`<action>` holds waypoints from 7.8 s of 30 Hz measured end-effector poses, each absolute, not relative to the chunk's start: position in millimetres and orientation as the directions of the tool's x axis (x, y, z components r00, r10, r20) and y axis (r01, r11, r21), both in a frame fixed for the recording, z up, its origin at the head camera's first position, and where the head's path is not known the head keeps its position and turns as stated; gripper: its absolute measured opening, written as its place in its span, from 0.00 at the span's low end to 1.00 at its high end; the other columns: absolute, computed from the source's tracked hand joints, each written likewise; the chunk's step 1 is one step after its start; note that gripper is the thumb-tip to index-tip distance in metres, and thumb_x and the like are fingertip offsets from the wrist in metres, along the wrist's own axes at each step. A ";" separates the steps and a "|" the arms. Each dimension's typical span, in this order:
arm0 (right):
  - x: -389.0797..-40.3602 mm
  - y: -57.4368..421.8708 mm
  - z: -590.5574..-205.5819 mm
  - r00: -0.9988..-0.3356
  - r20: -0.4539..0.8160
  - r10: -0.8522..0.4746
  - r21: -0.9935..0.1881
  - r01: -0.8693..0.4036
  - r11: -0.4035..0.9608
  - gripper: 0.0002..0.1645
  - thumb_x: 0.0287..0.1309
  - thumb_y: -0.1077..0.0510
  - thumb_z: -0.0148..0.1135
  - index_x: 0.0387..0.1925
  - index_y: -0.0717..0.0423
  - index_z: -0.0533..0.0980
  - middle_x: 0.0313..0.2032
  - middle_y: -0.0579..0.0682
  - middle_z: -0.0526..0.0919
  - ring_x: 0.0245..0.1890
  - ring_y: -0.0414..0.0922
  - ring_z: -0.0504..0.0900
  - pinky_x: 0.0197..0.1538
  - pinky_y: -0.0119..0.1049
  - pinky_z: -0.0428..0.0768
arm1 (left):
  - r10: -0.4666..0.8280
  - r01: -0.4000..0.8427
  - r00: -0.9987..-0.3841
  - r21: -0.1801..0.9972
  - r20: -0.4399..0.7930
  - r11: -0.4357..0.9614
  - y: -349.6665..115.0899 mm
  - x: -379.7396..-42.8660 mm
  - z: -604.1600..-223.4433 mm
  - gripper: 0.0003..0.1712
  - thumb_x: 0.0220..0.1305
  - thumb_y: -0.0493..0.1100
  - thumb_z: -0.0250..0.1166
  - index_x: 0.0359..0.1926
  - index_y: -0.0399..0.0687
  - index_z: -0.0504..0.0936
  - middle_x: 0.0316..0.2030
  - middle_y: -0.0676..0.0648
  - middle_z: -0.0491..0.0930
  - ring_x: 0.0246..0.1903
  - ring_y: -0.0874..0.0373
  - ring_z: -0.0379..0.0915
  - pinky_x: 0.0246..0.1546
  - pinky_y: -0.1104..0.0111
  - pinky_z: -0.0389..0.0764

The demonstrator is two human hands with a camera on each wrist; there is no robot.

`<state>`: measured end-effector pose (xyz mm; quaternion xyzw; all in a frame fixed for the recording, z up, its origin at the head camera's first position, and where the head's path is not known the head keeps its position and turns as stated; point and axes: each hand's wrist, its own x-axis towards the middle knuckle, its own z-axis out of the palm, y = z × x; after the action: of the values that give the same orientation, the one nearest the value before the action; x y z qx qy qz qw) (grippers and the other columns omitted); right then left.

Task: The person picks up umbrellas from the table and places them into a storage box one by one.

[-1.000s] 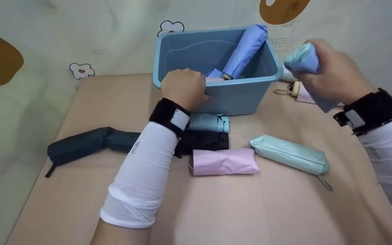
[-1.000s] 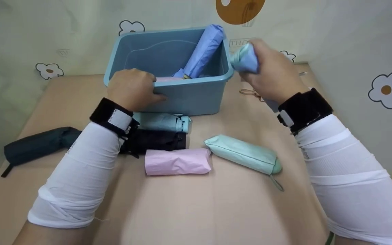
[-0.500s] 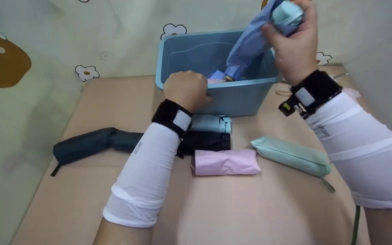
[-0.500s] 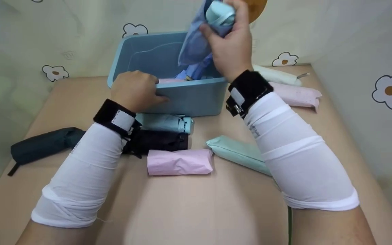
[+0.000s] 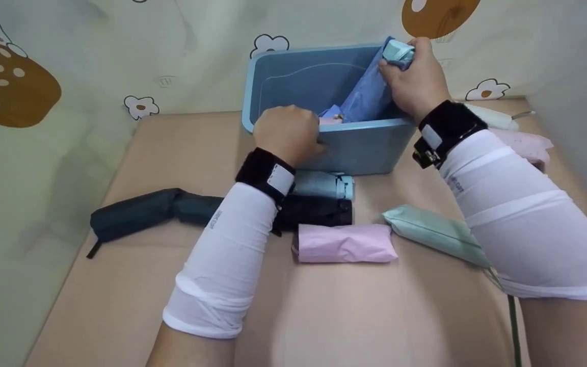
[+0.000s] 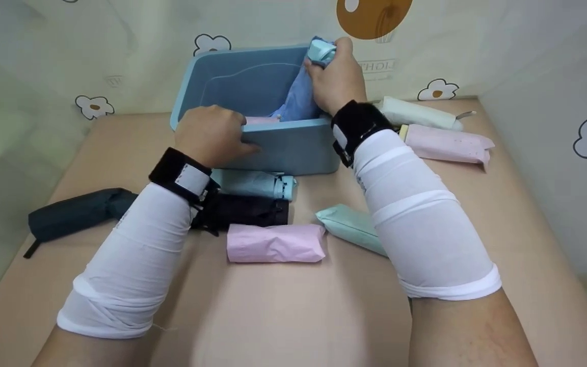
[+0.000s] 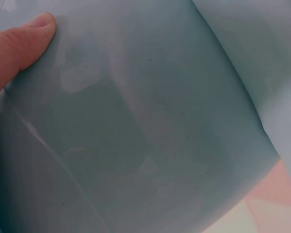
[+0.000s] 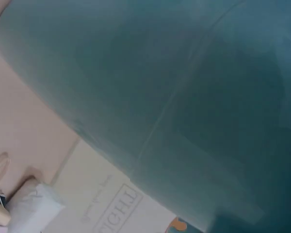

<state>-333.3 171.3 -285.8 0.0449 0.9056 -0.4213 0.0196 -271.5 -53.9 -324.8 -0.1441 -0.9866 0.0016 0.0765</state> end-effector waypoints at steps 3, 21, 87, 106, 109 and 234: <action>-334.2 166.9 -287.5 -0.996 -0.065 0.053 -0.710 0.084 0.700 0.41 0.76 0.35 0.50 0.78 0.48 0.52 0.75 0.55 0.69 0.68 0.49 0.73 0.73 0.47 0.71 | 0.290 0.290 -0.944 -0.023 0.159 0.957 -53.7 -272.5 -325.4 0.24 0.61 0.61 0.72 0.20 0.50 0.78 0.18 0.52 0.69 0.22 0.55 0.68 0.24 0.60 0.73; -341.5 163.6 -292.9 -0.967 -0.233 -0.103 -0.435 0.009 0.900 0.49 0.80 0.40 0.37 0.82 0.70 0.38 0.81 0.68 0.51 0.80 0.60 0.59 0.81 0.54 0.57 | 0.278 0.279 -0.950 -0.015 0.140 0.960 -53.4 -272.2 -327.3 0.27 0.58 0.66 0.74 0.24 0.49 0.84 0.23 0.50 0.82 0.26 0.54 0.78 0.31 0.53 0.85; -308.6 393.6 -352.3 -0.994 0.085 0.069 -0.371 0.032 0.928 0.23 0.57 0.60 0.55 0.52 0.70 0.72 0.43 0.73 0.79 0.37 0.65 0.76 0.35 0.51 0.71 | 0.253 0.253 -0.955 -0.019 0.153 0.967 -56.1 -272.2 -326.7 0.30 0.59 0.65 0.73 0.17 0.53 0.72 0.19 0.53 0.69 0.22 0.55 0.68 0.21 0.61 0.69; -308.3 230.8 -269.7 -0.955 0.072 -0.287 -0.553 -0.278 0.786 0.30 0.64 0.63 0.52 0.66 0.67 0.66 0.57 0.64 0.76 0.50 0.57 0.75 0.51 0.44 0.72 | 0.267 0.268 -0.948 -0.021 0.171 0.963 -57.3 -272.6 -328.5 0.23 0.59 0.60 0.71 0.19 0.52 0.76 0.19 0.52 0.73 0.22 0.55 0.69 0.23 0.58 0.73; -309.6 212.4 -277.8 -0.934 0.089 -0.347 -0.545 -0.337 0.768 0.27 0.62 0.66 0.50 0.63 0.68 0.69 0.56 0.64 0.77 0.50 0.57 0.75 0.53 0.48 0.73 | 0.271 0.270 -0.947 -0.030 0.174 0.962 -57.0 -272.4 -328.6 0.21 0.60 0.59 0.71 0.23 0.50 0.81 0.20 0.51 0.77 0.22 0.54 0.71 0.25 0.56 0.76; -264.0 242.0 -256.1 -0.862 0.164 -0.479 -0.396 -0.502 0.769 0.30 0.70 0.62 0.64 0.71 0.46 0.71 0.63 0.54 0.81 0.62 0.58 0.79 0.69 0.66 0.71 | 0.272 0.279 -0.945 0.014 0.183 0.960 -79.0 -272.9 -331.6 0.20 0.61 0.60 0.73 0.30 0.49 0.85 0.24 0.50 0.82 0.26 0.53 0.78 0.32 0.54 0.83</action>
<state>-264.0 242.0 -256.1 -0.2609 0.9401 -0.2179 -0.0265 -272.9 -79.0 -331.6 -0.1397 -0.9859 -0.0199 0.0901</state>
